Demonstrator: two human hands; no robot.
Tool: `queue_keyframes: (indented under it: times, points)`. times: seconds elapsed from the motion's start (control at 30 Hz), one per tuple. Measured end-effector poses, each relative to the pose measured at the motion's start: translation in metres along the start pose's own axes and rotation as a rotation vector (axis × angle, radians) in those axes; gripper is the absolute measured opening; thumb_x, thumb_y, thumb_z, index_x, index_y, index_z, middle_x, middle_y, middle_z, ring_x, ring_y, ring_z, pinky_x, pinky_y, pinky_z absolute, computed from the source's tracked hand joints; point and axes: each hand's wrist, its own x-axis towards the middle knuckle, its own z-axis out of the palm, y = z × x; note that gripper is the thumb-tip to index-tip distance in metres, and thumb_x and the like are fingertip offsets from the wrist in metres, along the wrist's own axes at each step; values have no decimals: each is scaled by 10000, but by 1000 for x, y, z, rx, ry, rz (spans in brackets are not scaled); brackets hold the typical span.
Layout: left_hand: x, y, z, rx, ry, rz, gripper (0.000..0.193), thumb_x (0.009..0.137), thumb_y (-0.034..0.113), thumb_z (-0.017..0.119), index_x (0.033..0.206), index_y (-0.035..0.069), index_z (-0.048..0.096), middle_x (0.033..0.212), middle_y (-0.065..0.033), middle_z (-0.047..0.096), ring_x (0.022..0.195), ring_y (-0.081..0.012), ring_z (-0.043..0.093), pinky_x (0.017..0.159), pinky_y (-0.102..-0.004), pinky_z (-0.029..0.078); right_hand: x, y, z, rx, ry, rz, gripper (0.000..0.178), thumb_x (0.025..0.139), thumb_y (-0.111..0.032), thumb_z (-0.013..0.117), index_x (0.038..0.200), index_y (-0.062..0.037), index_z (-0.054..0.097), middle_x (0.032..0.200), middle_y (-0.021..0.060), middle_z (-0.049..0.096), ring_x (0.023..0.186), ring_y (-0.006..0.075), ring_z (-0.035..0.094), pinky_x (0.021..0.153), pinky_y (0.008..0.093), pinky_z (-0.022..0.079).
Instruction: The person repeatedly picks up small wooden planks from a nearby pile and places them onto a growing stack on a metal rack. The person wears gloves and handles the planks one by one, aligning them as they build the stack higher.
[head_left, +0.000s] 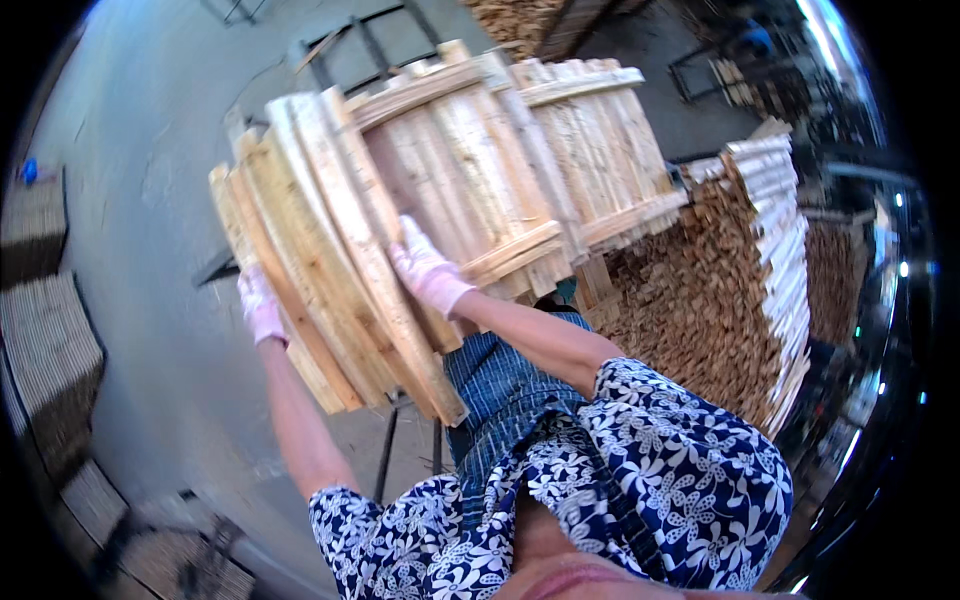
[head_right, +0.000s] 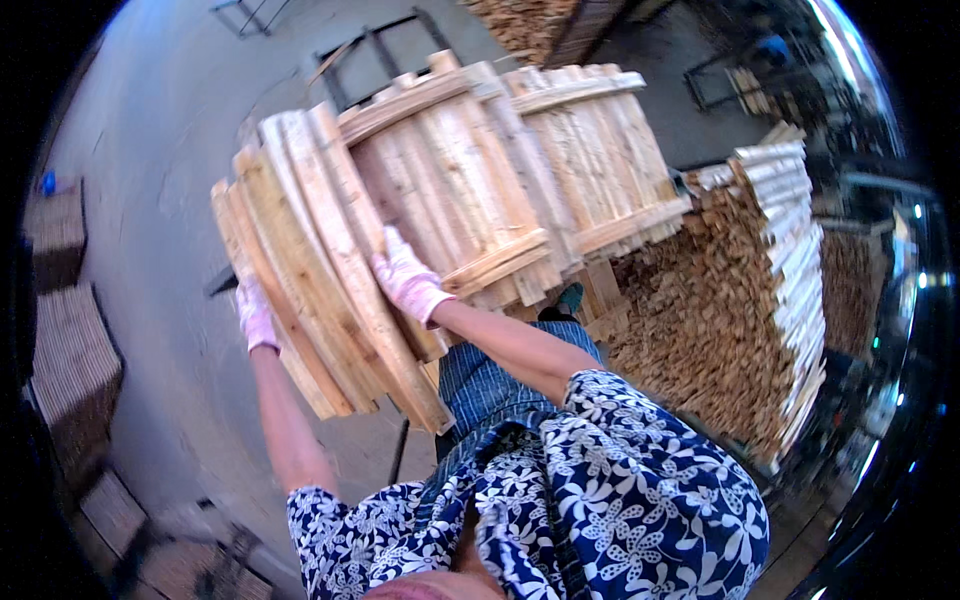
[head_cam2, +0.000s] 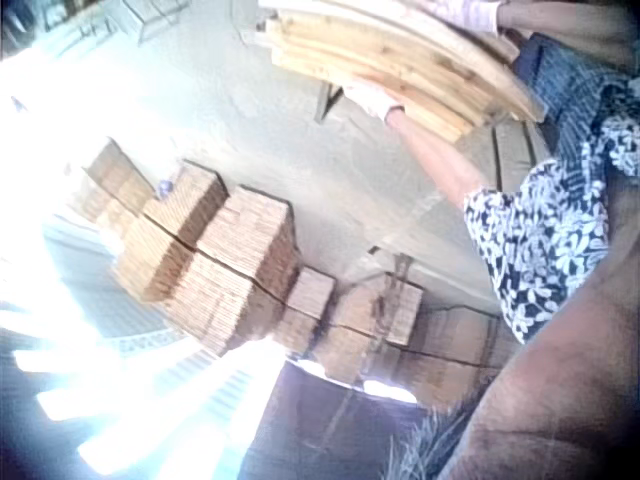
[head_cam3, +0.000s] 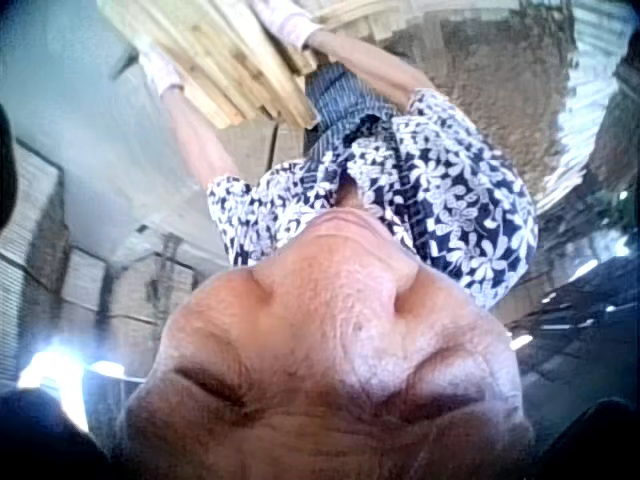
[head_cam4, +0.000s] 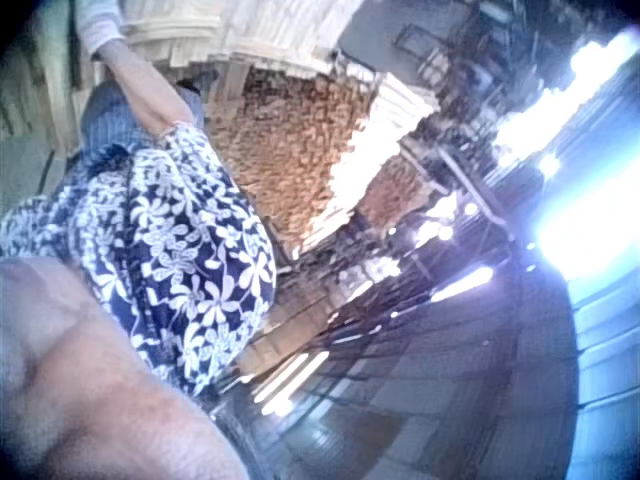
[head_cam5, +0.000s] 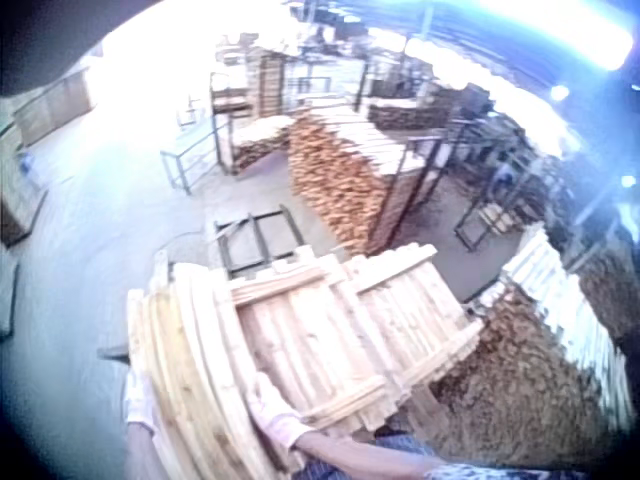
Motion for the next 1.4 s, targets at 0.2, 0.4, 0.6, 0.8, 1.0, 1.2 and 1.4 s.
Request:
queue_keyframes:
  times: [0.2, 0.4, 0.6, 0.8, 1.0, 1.2, 1.4]
  points:
    - [-36, 62, 4, 262, 147, 235, 573, 1034, 337, 525, 1482, -12, 446, 1452, -227, 536, 1337, -340, 522, 1132, -398, 404, -24, -19, -79, -153, -82, -200, 680, 997, -400, 531, 1579, -119, 317, 1378, 305, 515, 1215, 480, 561, 1073, 497, 449]
    - [-160, 165, 76, -191, -115, 367, 513, 1034, 222, 547, 1479, -13, 445, 1409, -207, 558, 1258, -297, 560, 1084, -374, 454, -81, 57, -179, -271, -42, -270, 568, 976, -355, 552, 1469, -84, 468, 1227, 244, 586, 1090, 441, 620, 946, 474, 522]
    - [-340, 253, 306, -107, -857, 591, 316, 998, 135, 608, 1279, -10, 614, 1129, -122, 665, 1061, -245, 616, 992, -369, 486, -141, 202, -373, -281, 377, 159, 515, 960, -328, 523, 1396, -53, 534, 1265, 258, 617, 1189, 442, 587, 1027, 477, 478]
    - [-462, 388, 583, -102, -1314, 750, 412, 1005, 190, 638, 1362, -6, 580, 1281, -185, 644, 1203, -271, 620, 1046, -374, 487, -142, 325, -580, 345, 646, 357, 482, 979, -286, 579, 1360, 8, 554, 1300, 236, 650, 1216, 355, 622, 1017, 397, 485]
    - [-483, 502, 811, 106, -988, 1169, 638, 950, 379, 698, 1411, -22, 515, 1318, -240, 575, 1228, -367, 562, 1072, -428, 459, -65, 378, -716, 473, 1046, 496, 842, 917, -456, 637, 1529, 37, 334, 1419, 339, 534, 1331, 413, 532, 1080, 431, 435]
    - [-470, 532, 963, 456, -1039, 937, 1063, 887, 685, 650, 1544, -82, 321, 1563, -296, 393, 1438, -419, 402, 1200, -419, 325, -7, 396, -771, 991, 1172, 489, 1096, 898, -521, 683, 1614, 37, 69, 1537, 335, 411, 1427, 407, 439, 1162, 397, 353]
    - [-479, 535, 985, 391, -1253, 595, 1023, 856, 636, 723, 1521, -64, 386, 1408, -229, 591, 1296, -307, 568, 1085, -362, 424, 12, 380, -772, 1223, 1116, 530, 1195, 902, -520, 718, 1621, -19, -95, 1503, 265, 475, 1318, 343, 539, 1082, 393, 416]
